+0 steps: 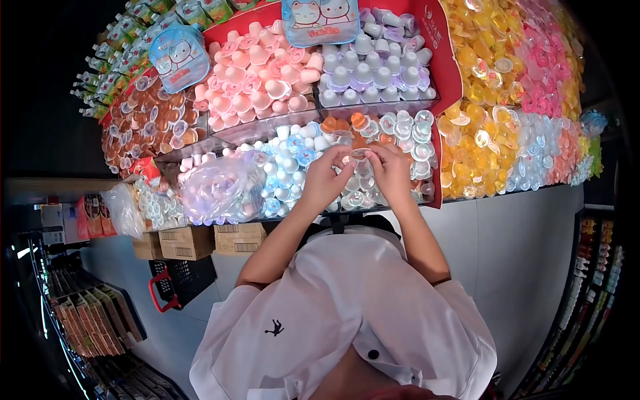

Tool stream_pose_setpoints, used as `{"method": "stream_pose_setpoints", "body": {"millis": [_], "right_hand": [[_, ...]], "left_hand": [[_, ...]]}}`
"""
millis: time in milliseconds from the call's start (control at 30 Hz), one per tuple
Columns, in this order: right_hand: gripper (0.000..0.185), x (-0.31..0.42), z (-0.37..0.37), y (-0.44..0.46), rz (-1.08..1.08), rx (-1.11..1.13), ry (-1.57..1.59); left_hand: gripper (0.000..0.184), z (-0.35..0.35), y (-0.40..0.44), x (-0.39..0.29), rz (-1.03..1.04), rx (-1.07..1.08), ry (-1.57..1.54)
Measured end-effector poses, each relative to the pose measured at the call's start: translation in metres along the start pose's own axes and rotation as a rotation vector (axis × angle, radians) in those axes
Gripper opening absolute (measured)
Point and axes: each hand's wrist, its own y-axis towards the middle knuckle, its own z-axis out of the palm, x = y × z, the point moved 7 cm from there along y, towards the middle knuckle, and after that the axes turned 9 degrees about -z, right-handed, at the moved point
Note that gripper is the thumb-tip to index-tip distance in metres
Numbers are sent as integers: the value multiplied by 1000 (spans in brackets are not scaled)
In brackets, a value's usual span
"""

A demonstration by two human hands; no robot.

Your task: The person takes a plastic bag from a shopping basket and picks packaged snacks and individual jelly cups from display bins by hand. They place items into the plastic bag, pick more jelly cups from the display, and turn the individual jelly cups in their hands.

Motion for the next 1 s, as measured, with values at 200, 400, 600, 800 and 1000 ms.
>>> {"method": "stream_pose_setpoints", "body": {"millis": [200,400,600,800,1000], "right_hand": [[16,-17,5,26,67,1,40],[22,-13,12,36,46,56,-110],[24,-25,26,28,-25,80,-178],[26,-14,20,26,-30,67,-171],[29,1,26,13,25,112,-70]], "left_hand": [[51,4,9,-11,1,-18,116],[62,9,6,-25,262,-113,365],[62,18,8,-17,210,74,517],[61,15,2,-23,222,11,486],[60,-18,-31,-27,244,-79,323]]}}
